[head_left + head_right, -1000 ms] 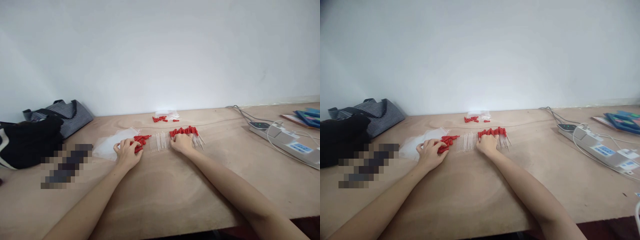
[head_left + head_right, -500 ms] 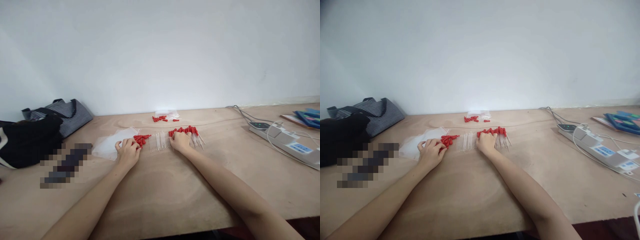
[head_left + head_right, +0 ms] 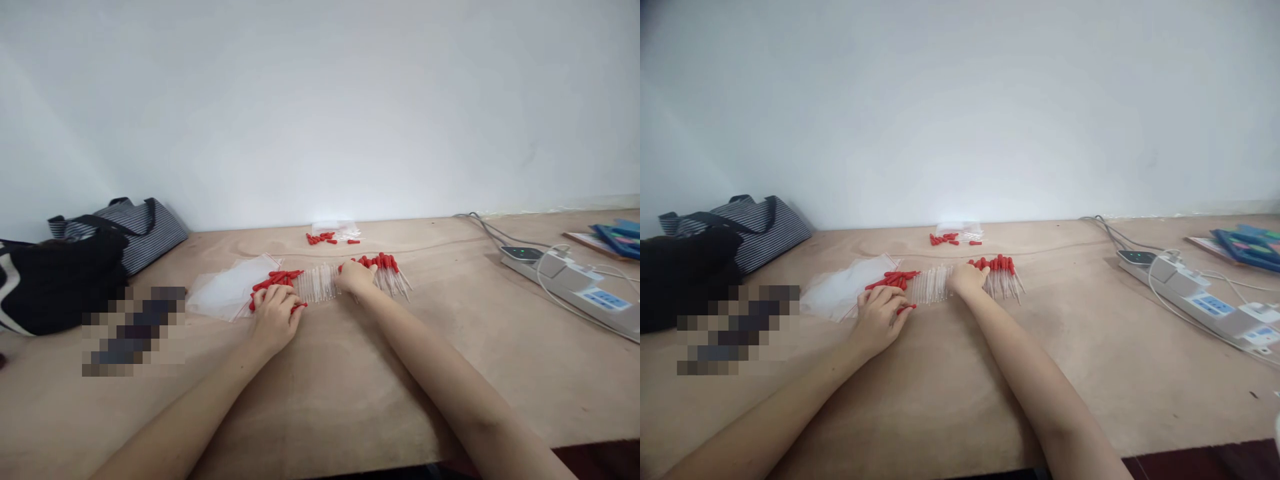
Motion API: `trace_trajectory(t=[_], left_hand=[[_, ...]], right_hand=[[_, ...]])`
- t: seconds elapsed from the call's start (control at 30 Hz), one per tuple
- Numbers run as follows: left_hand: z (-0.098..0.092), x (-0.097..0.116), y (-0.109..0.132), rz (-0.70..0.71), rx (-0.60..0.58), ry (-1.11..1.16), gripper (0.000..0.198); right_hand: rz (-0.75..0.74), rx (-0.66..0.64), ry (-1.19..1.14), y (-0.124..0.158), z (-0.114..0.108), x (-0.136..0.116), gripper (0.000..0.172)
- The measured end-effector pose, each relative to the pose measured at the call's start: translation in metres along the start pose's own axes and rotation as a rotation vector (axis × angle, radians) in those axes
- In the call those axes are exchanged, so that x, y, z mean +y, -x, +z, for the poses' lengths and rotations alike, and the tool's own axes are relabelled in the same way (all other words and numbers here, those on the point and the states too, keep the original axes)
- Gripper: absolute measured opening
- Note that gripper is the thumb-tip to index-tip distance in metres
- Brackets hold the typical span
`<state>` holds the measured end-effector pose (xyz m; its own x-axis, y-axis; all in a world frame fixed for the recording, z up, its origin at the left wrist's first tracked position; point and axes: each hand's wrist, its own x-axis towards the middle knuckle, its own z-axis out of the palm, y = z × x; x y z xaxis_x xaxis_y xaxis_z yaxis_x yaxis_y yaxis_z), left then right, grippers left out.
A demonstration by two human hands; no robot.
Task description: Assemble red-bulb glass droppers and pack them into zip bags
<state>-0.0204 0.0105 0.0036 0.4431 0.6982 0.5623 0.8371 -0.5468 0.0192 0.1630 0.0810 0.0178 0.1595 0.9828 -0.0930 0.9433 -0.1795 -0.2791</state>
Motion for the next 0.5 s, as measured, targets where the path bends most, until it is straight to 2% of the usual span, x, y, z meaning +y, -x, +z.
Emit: trace_trajectory(t=[0.13, 0.27, 0.37, 0.43, 0.5], left_hand=[[0.000, 0.004, 0.002, 0.047, -0.035, 0.068, 0.008], [0.002, 0.015, 0.005, 0.088, -0.096, 0.153, 0.008], [0.003, 0.024, 0.007, 0.104, -0.150, 0.205, 0.009], [0.002, 0.028, 0.007, 0.102, -0.179, 0.220, 0.009], [0.002, 0.029, 0.007, 0.088, -0.192, 0.222, 0.009]], right_hand=[[-0.037, 0.005, -0.014, 0.002, -0.004, 0.000, 0.017], [-0.177, 0.056, -0.027, 0.020, -0.016, 0.013, 0.026], [-0.384, 0.082, -0.051, 0.043, -0.021, 0.036, 0.018], [-0.626, 0.136, -0.066, 0.058, -0.019, 0.055, 0.017], [-0.722, 0.162, -0.072, 0.070, -0.012, 0.072, 0.017]])
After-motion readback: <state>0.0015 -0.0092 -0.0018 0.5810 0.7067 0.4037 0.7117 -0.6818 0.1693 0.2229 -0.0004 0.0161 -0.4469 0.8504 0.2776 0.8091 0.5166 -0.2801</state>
